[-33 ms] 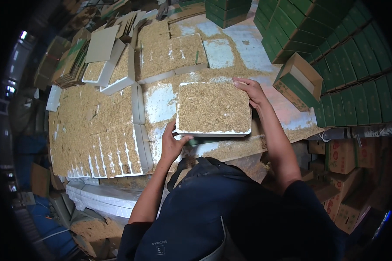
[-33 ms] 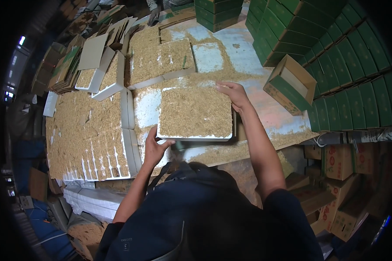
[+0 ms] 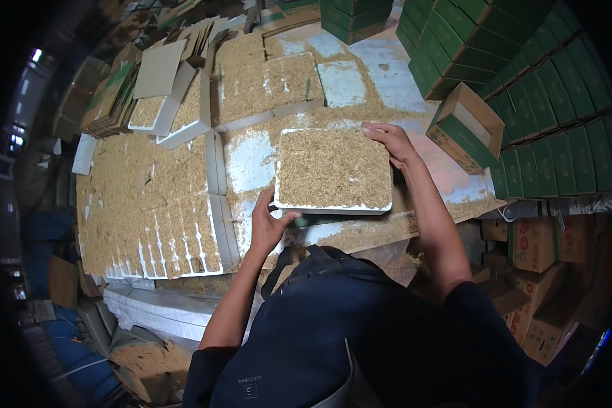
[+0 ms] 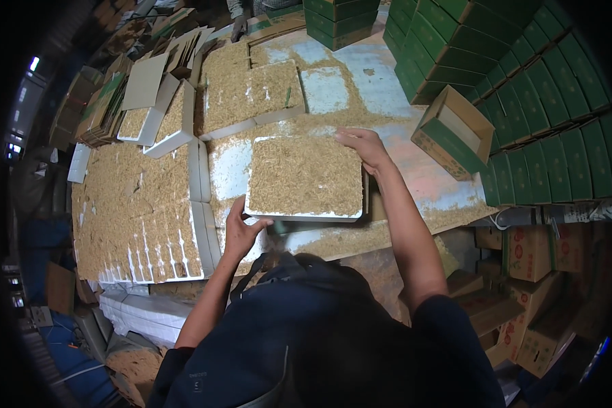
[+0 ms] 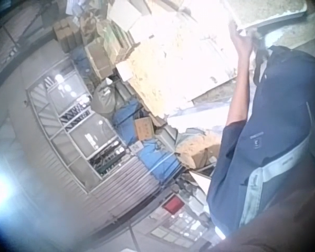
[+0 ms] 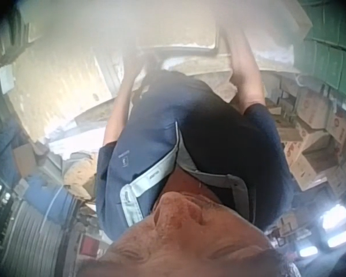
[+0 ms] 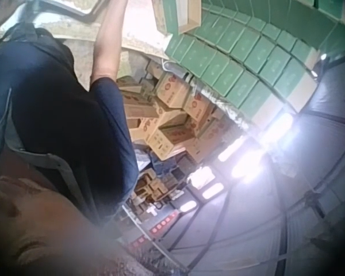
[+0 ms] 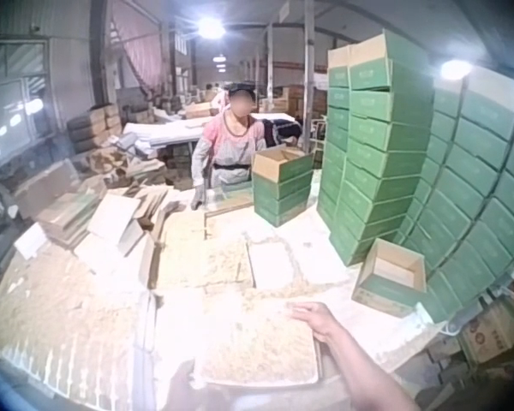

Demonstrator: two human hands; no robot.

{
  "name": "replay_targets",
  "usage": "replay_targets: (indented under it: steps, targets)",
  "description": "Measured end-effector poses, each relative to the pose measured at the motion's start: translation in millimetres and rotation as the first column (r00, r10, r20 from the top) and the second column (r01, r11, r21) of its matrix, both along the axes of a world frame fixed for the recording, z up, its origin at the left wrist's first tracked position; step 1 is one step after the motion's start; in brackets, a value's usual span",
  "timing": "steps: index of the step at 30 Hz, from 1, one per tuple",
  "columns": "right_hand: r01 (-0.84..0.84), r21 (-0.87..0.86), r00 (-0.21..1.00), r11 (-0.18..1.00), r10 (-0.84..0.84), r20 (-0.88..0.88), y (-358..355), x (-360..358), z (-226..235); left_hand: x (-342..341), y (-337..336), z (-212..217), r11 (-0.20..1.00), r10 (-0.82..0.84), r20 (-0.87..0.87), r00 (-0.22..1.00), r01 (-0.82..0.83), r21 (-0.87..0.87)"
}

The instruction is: The person folds flat cardboard sheets into boxes, places filled foam trays and cardboard inserts into them, bundles stacks of flat cardboard with plastic strapping using scissors, and assembles additional boxes.

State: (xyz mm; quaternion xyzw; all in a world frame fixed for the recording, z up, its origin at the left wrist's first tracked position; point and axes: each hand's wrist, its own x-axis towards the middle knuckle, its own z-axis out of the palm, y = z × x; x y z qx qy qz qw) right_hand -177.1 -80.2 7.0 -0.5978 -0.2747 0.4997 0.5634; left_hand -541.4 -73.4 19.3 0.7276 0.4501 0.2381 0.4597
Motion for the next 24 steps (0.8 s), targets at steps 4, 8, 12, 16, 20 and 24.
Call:
replay_targets:
  steps: [4,8,12,16,20,24]
  targets:
    - [-0.148,-0.211,0.943,0.966,0.202,0.263,12,0,18,0,10,-11,0.997,-0.019,0.102,0.995,0.011,0.078]
    - [-0.16,-0.179,0.954,0.971,0.199,0.225,11,18,10,7,7,-3,0.991,-0.035,0.034,0.999,0.03,0.131]
    - [-0.082,-0.178,0.993,0.981,0.096,0.071,5,24,13,3,11,-8,0.948,-0.017,-0.064,0.998,0.036,0.317]
    - [-0.054,-0.163,0.998,0.985,0.049,-0.035,8,35,3,5,10,-6,0.903,-0.022,-0.159,0.987,0.088,0.421]
    - [-0.039,-0.091,0.981,0.995,0.021,-0.191,10,41,3,11,12,-9,0.812,-0.129,-0.326,0.936,0.289,0.507]
    - [-0.014,-0.101,0.989,0.995,-0.002,-0.151,7,40,14,12,15,-10,0.81,-0.157,-0.4,0.903,0.35,0.471]
